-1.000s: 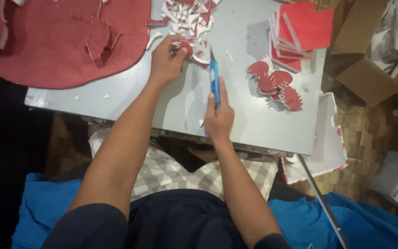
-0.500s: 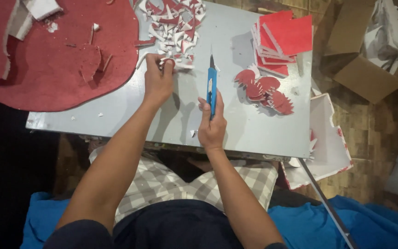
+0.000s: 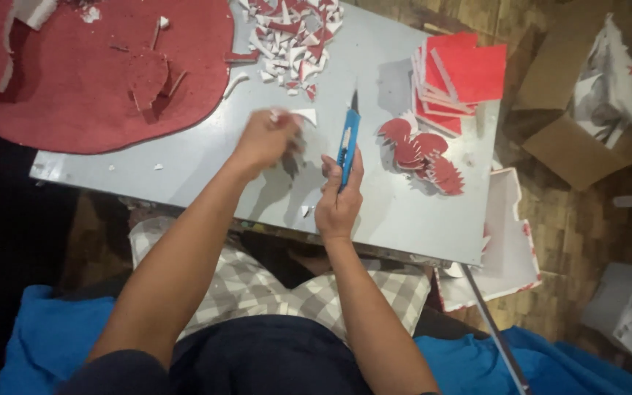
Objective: Cutting small jagged shapes out of red foam pieces using a utility knife
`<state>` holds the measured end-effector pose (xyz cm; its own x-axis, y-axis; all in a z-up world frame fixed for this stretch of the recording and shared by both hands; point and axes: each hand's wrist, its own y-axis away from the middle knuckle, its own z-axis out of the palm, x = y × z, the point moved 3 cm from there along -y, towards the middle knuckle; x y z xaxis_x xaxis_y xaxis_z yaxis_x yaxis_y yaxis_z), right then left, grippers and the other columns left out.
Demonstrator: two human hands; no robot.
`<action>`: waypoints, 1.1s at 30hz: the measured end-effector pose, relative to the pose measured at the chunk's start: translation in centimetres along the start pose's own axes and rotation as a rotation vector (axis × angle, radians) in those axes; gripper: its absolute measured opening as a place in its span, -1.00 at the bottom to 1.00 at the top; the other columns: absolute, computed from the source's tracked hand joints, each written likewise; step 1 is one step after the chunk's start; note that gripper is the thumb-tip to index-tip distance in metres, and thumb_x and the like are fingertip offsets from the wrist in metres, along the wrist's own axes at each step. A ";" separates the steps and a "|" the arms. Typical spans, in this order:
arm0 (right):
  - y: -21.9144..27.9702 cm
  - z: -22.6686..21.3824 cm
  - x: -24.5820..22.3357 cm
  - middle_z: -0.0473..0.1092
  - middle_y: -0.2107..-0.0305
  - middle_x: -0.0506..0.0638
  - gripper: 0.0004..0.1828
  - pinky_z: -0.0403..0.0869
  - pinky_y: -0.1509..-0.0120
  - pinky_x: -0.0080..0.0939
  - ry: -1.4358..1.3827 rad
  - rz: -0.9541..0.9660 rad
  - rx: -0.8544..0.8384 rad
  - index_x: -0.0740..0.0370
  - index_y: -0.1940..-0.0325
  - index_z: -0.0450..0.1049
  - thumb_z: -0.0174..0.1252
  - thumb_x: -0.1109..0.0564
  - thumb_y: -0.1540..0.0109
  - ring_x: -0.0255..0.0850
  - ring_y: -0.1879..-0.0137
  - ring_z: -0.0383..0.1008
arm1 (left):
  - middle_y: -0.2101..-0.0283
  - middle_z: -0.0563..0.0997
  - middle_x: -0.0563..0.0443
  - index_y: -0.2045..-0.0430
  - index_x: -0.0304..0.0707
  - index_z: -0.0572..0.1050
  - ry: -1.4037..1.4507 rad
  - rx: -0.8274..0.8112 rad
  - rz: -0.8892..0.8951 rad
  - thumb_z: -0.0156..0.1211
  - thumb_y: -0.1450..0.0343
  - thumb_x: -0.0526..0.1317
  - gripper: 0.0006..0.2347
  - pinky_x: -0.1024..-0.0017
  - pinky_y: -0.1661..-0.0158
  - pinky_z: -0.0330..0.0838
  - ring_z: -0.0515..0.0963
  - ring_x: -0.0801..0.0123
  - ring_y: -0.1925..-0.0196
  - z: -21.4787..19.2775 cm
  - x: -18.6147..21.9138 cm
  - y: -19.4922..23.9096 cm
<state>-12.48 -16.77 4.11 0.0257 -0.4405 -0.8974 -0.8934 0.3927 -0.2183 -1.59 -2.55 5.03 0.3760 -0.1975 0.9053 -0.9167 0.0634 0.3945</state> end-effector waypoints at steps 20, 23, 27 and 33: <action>-0.1 0.4 0.8 0.44 -0.21 0.07 -0.44 0.48 -0.09 -0.10 0.136 0.039 -0.050 0.09 -0.49 0.19 -0.21 -0.14 -0.44 -0.07 -0.05 0.50 | 0.29 0.68 0.08 0.20 -0.17 0.66 -0.078 -0.065 0.195 0.51 -0.31 -0.24 -0.77 0.53 0.25 0.60 0.64 0.49 0.23 -4.3 -2.0 -4.7; -0.1 0.5 0.7 0.52 0.08 -0.03 -0.46 0.43 0.21 -0.19 0.173 0.041 -0.089 0.04 -0.50 0.20 -0.18 -0.10 -0.44 -0.23 0.36 0.39 | 0.27 0.70 0.08 0.20 -0.19 0.65 -0.084 -0.054 0.222 0.51 -0.31 -0.24 -0.77 0.56 0.25 0.64 0.68 0.49 0.21 -4.3 -2.5 -4.9; 0.5 0.6 1.6 0.59 0.02 -0.11 -0.46 0.38 0.35 -0.19 0.254 -0.016 -0.136 -0.04 -0.51 0.20 -0.13 -0.06 -0.43 -0.26 0.53 0.34 | 0.22 0.58 0.08 -0.03 0.01 0.58 -0.158 0.026 0.291 0.48 -0.33 -0.20 -0.63 0.46 0.21 0.55 0.55 0.46 0.25 -3.8 -2.6 -4.6; 1.4 0.5 0.6 0.57 0.10 -0.13 -0.48 0.35 0.32 -0.21 0.248 -0.032 -0.195 -0.01 -0.54 0.16 -0.20 -0.02 -0.46 -0.28 0.48 0.29 | 0.02 0.40 -0.12 -0.02 -0.32 0.57 -0.376 0.198 0.777 0.40 -0.42 -0.24 -0.70 0.26 0.15 0.49 0.52 0.19 0.21 -3.1 -4.8 -5.1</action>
<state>-13.47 -16.04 3.07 -0.0335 -0.6433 -0.7649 -0.9636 0.2240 -0.1462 1.69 1.07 -0.86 -0.3998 -0.4800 0.7809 -0.9144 0.1500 -0.3760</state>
